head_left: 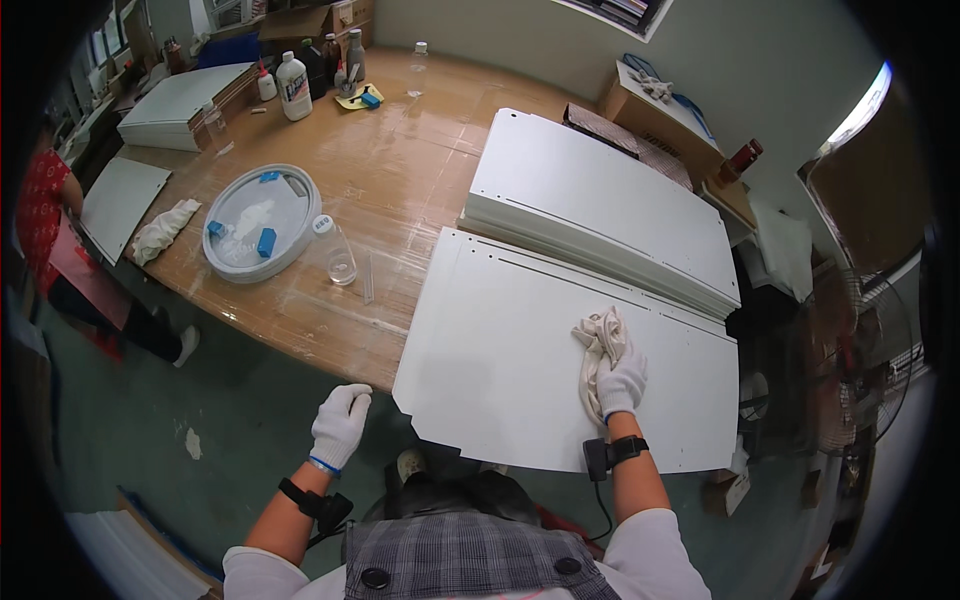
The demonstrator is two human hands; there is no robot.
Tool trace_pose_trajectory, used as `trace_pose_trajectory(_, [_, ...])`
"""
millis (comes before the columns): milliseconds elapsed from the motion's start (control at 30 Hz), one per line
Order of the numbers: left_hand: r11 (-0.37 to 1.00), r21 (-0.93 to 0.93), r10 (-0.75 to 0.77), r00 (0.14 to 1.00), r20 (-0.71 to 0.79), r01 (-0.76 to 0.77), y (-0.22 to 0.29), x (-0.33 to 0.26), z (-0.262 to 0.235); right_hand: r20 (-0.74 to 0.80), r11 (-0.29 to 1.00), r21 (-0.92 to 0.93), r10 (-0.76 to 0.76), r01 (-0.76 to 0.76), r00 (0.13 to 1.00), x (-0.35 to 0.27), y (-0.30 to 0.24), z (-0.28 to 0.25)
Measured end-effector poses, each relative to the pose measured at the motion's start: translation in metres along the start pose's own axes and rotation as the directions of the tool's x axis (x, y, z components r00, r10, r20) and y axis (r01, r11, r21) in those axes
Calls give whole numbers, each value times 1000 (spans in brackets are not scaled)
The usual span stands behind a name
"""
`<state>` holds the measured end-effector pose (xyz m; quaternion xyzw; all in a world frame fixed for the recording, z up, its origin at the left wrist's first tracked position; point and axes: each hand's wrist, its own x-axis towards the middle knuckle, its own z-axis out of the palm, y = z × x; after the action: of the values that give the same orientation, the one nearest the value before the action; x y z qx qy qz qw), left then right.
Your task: Cleaning and inspecting white furniture panels using a cloth and scraper tool in a manufacturing setting.
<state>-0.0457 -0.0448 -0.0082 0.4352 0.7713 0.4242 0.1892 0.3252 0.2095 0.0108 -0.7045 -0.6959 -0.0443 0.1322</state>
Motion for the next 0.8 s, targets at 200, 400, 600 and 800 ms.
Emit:
trace_pose_trajectory(200, [919,316,-232,971,-55,237,-9,94,15,75,969,24,-246,245,966,-14,-52,-6])
trace_pose_trajectory(400, [746,527,-406,905,-126,407,20,171,41,88,774,228,-620,591,779,-24,-37,-33])
trace_pose_trajectory(600, [692,524,-444,865,-234,497,-3,192,73,8,966,198,-174,169,985,-20,53,-15])
trace_pose_trajectory(800, [759,437,-449,874,-185,482,-19,205,74,25,984,63,-167,165,986,-21,53,-22])
